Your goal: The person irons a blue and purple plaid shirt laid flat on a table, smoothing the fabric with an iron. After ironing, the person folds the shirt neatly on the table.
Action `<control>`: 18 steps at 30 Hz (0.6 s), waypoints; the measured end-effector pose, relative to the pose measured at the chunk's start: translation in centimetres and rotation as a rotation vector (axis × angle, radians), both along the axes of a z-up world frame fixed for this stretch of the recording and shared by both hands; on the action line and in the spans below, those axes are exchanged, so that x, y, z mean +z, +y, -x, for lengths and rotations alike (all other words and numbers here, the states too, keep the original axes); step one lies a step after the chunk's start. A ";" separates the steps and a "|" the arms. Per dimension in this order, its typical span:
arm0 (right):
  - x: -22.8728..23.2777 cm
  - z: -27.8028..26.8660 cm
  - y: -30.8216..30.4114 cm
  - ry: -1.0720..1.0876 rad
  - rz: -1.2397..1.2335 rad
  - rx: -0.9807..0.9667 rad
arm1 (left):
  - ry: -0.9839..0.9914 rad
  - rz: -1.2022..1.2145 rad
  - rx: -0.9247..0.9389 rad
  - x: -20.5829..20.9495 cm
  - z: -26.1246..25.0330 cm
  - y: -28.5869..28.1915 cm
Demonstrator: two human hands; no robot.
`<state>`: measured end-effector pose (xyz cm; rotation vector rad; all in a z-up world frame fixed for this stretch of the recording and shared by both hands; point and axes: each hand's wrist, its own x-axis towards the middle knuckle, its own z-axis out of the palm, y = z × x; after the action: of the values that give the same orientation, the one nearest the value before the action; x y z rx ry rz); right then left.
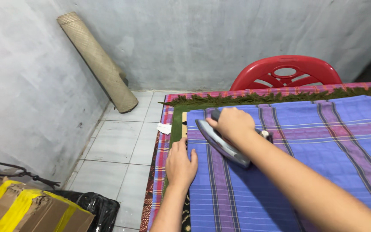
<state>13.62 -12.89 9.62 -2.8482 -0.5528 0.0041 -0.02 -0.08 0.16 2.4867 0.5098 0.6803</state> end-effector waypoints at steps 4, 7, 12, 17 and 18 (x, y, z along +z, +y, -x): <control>0.6 3.2 -4.3 0.057 0.058 0.015 | -0.006 -0.035 -0.011 -0.1 -0.1 0.1; 1.2 4.7 -6.5 0.066 0.105 -0.004 | -0.100 -0.050 -0.067 -0.6 -0.3 -0.4; 1.4 4.3 -6.6 0.013 0.099 -0.039 | -0.095 -0.095 -0.263 -1.4 -0.4 -1.5; 0.7 1.1 -5.2 -0.041 0.043 -0.074 | 0.083 -0.133 -0.321 -1.6 -0.5 -1.8; 0.5 0.5 -4.9 -0.053 0.040 -0.081 | 0.097 -0.141 -0.320 -1.6 -0.5 -1.8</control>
<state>13.11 -17.79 10.12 -2.9145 -0.4518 -0.0751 0.44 -1.85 -1.44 2.6595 0.0937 0.4847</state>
